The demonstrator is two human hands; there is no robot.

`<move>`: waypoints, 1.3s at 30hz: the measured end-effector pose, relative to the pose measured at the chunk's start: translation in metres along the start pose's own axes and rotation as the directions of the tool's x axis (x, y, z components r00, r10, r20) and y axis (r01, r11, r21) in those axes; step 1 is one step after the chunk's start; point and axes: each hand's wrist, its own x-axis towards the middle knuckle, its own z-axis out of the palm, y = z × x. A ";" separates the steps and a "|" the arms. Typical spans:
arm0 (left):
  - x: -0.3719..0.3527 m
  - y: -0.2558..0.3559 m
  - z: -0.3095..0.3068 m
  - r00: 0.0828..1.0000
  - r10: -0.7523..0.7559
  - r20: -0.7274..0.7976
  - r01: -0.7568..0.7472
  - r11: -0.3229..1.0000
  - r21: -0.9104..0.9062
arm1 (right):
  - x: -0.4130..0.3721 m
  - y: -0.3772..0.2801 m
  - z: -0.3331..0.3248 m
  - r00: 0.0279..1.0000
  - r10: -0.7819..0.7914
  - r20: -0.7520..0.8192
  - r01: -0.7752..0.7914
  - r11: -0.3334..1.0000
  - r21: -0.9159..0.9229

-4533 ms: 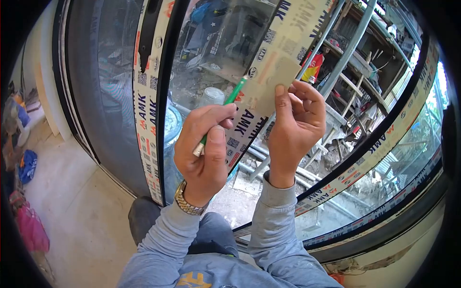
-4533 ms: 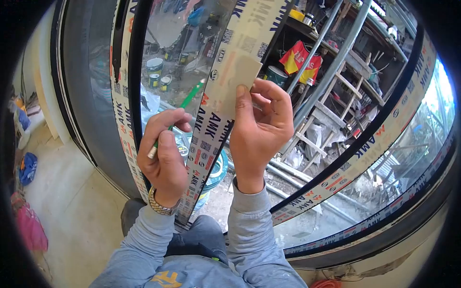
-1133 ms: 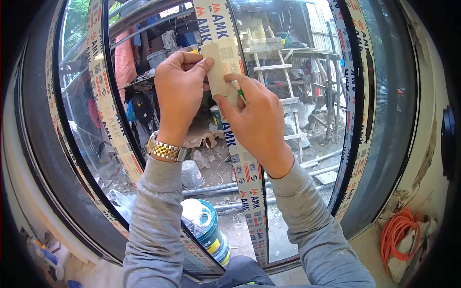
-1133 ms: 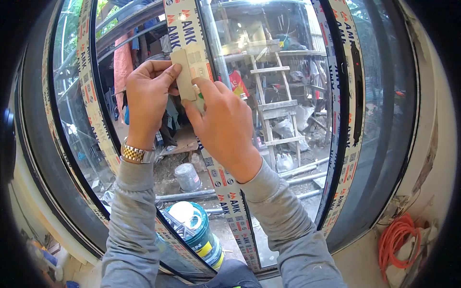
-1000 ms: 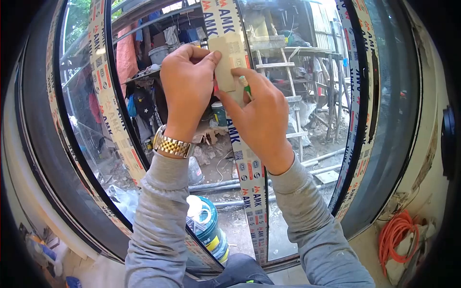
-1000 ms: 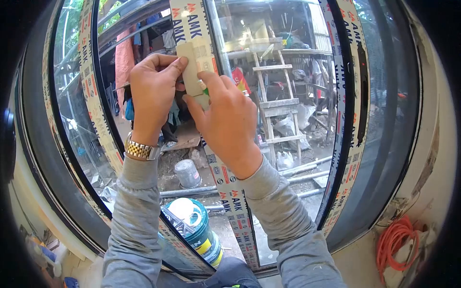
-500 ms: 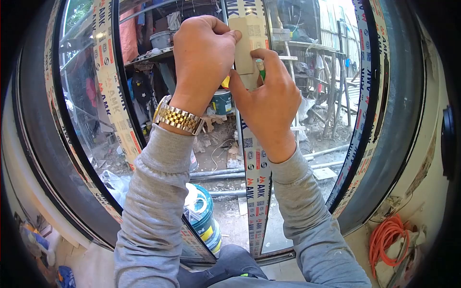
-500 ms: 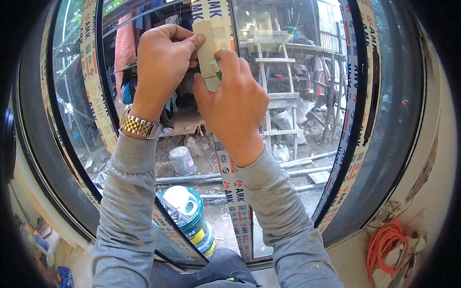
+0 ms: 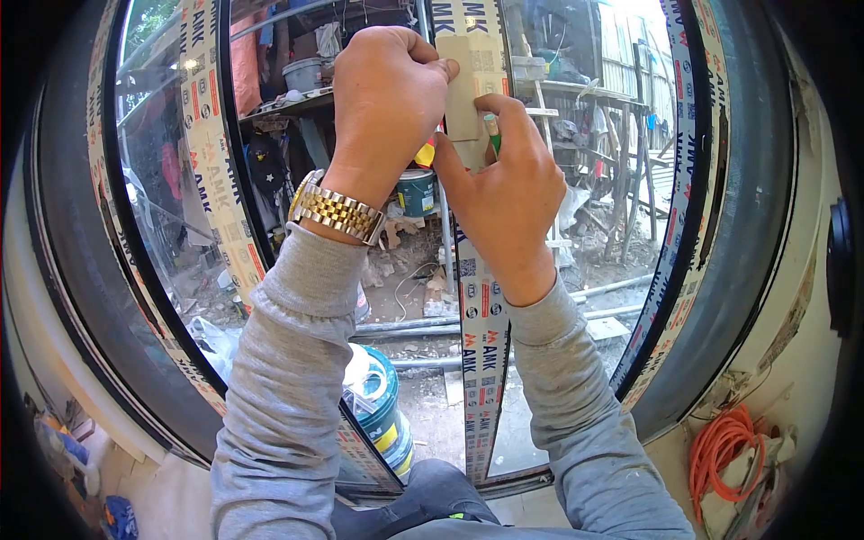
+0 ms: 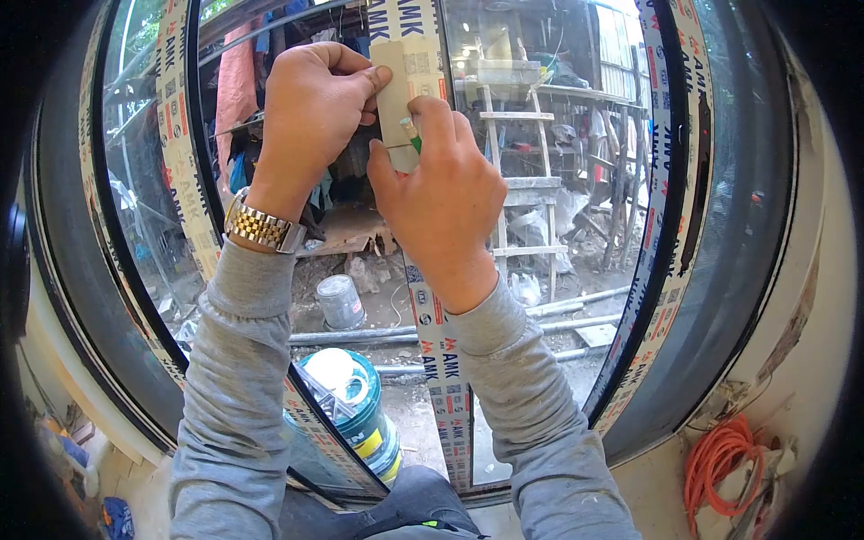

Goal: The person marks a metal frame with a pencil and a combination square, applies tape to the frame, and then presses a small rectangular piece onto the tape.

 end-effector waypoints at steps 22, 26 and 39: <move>0.003 -0.001 -0.003 0.999 0.024 0.025 -0.024 1.000 0.002 | 0.022 0.029 -0.038 0.971 0.190 0.148 -0.235 0.619 0.749; -0.001 0.014 -0.008 0.985 -0.112 0.133 0.122 0.990 -0.066 | 0.010 0.033 -0.028 0.978 0.179 0.106 -0.193 0.587 0.786; -0.001 0.015 -0.007 0.988 -0.111 0.108 0.124 0.986 -0.115 | -0.007 0.037 -0.023 0.982 0.170 0.086 -0.172 0.597 0.784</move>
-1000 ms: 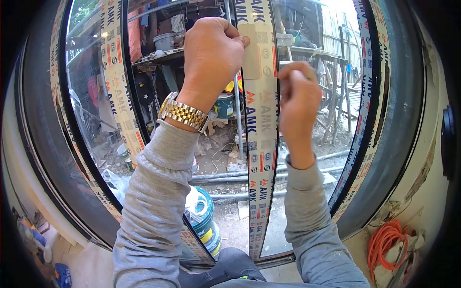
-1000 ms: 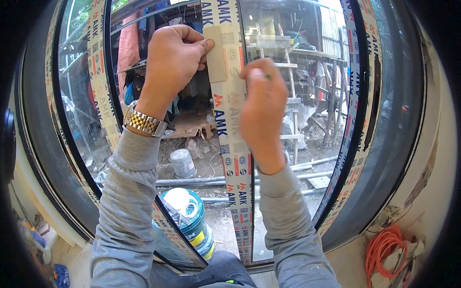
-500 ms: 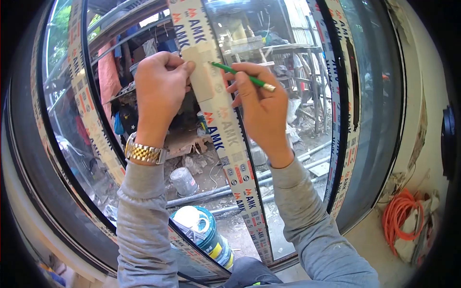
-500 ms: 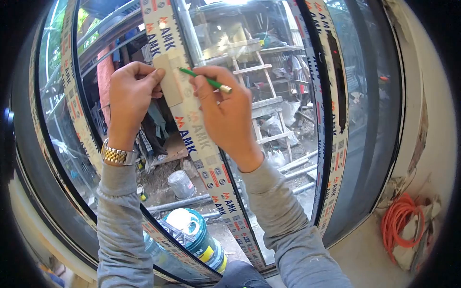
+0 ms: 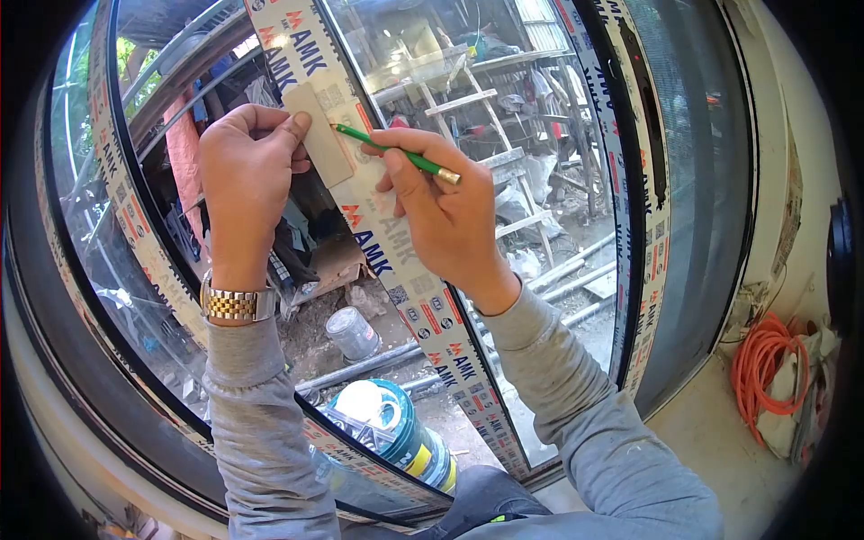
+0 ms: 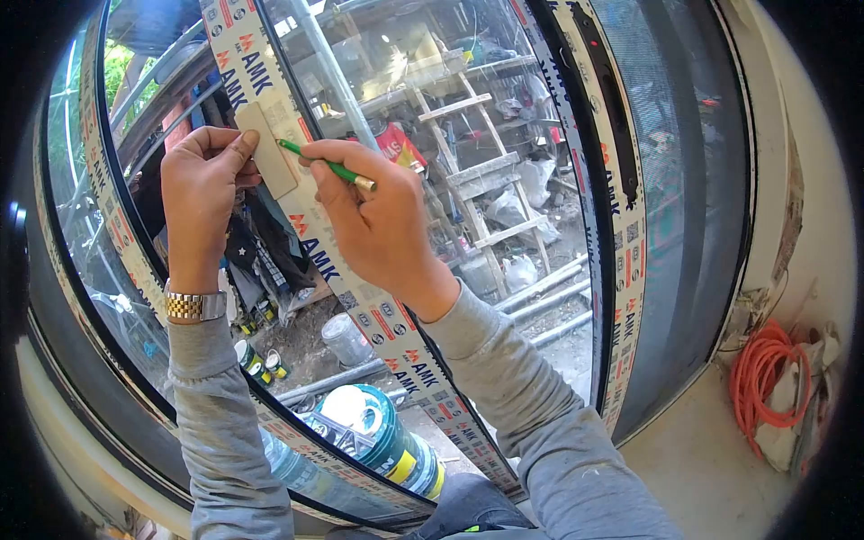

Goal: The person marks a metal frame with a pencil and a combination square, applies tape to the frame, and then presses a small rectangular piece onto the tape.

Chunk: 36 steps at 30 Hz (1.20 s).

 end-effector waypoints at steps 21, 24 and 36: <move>0.002 -0.003 0.001 1.000 0.013 0.025 -0.014 1.000 0.025 | 0.005 -0.004 -0.014 0.998 -0.039 0.047 0.041 0.999 -0.029; -0.001 -0.010 0.002 0.998 0.055 0.006 -0.055 0.998 0.009 | -0.014 -0.013 -0.027 0.998 -0.015 -0.055 0.020 0.996 0.082; -0.171 -0.034 0.044 0.969 -0.244 -0.047 0.237 0.964 -0.120 | -0.160 -0.076 -0.076 0.822 0.375 -0.429 -0.270 0.919 0.286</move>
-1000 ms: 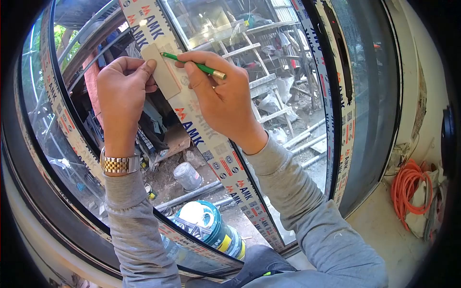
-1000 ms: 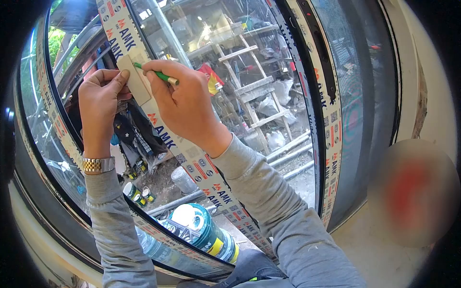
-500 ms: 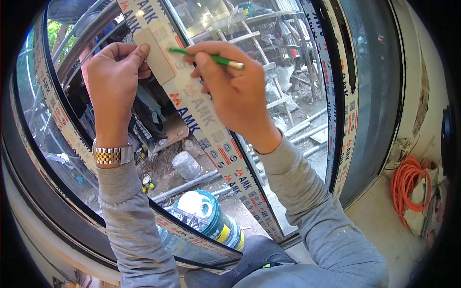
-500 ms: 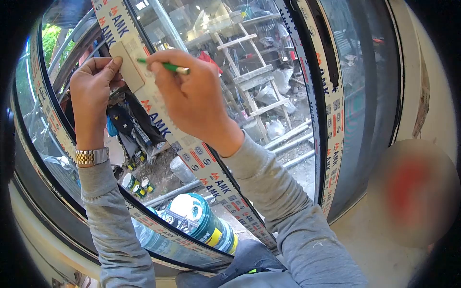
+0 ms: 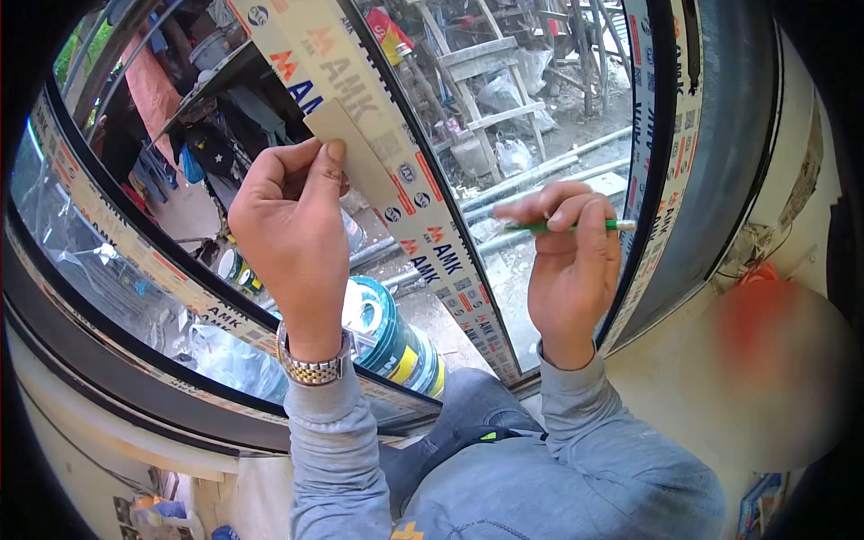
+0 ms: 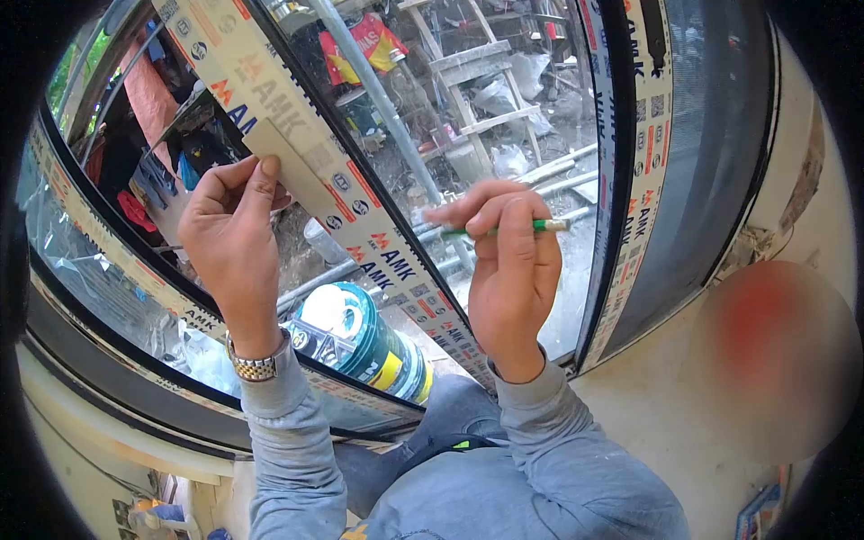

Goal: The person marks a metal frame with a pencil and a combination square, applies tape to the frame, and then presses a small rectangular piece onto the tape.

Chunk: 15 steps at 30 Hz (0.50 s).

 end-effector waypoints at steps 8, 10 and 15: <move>0.005 0.008 -0.001 1.000 -0.002 -0.016 0.003 1.000 0.021 | -0.007 0.044 0.034 0.956 -0.010 0.292 0.205 0.735 -0.646; 0.005 0.008 -0.001 1.000 0.007 -0.029 -0.006 0.999 0.036 | -0.008 0.052 0.051 0.920 -0.132 0.368 0.368 0.614 -0.699; 0.006 0.008 0.001 0.999 0.025 -0.047 -0.022 0.998 0.057 | -0.014 0.074 0.066 0.934 -0.233 0.272 0.357 0.546 -0.758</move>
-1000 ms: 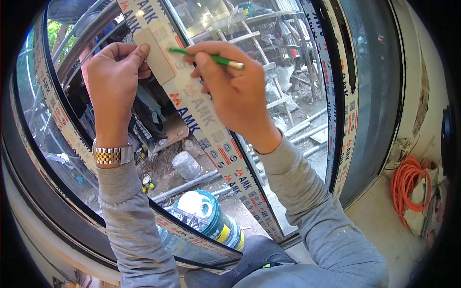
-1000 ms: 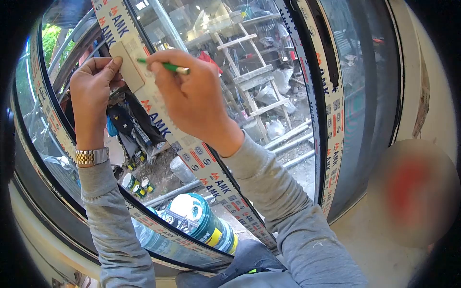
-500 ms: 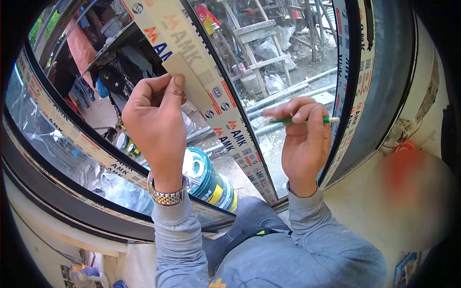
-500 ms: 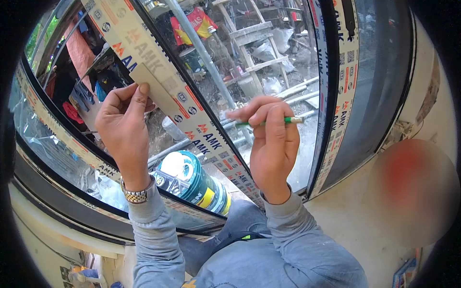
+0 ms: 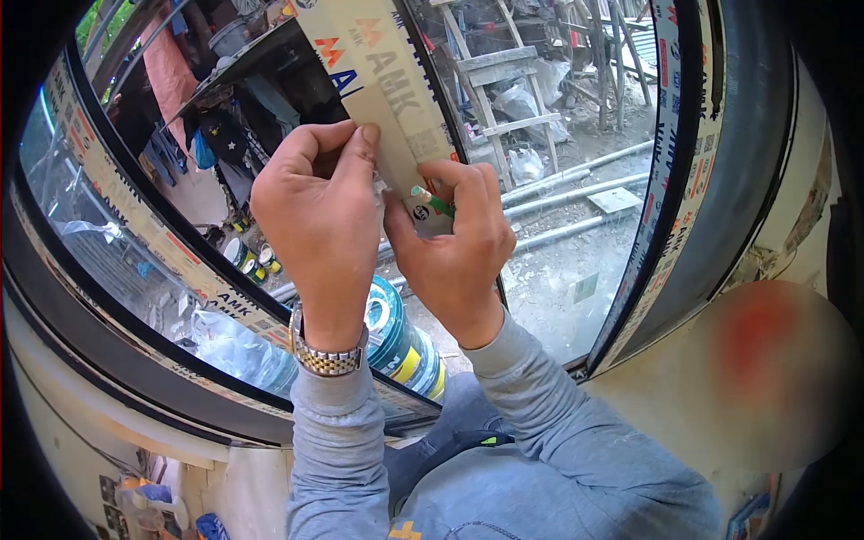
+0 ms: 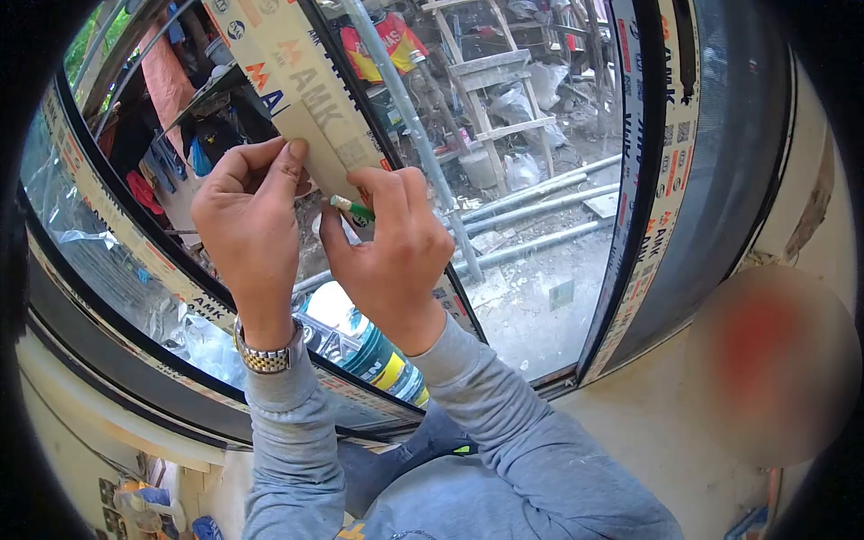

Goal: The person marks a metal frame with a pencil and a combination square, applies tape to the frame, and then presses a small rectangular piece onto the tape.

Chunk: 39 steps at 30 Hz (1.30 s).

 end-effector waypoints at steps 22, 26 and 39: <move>-0.001 -0.015 0.004 0.996 0.075 -0.040 -0.080 0.987 -0.137 | -0.002 -0.002 0.009 0.998 -0.010 -0.056 0.004 0.996 -0.090; 0.001 -0.017 0.003 0.997 0.074 0.000 -0.073 0.985 -0.159 | 0.005 -0.004 -0.017 0.971 0.221 0.086 -0.235 0.947 0.219; 0.001 -0.015 -0.001 0.996 0.045 0.080 -0.034 0.990 -0.133 | 0.023 0.018 -0.055 0.953 0.199 0.230 -0.304 0.613 0.729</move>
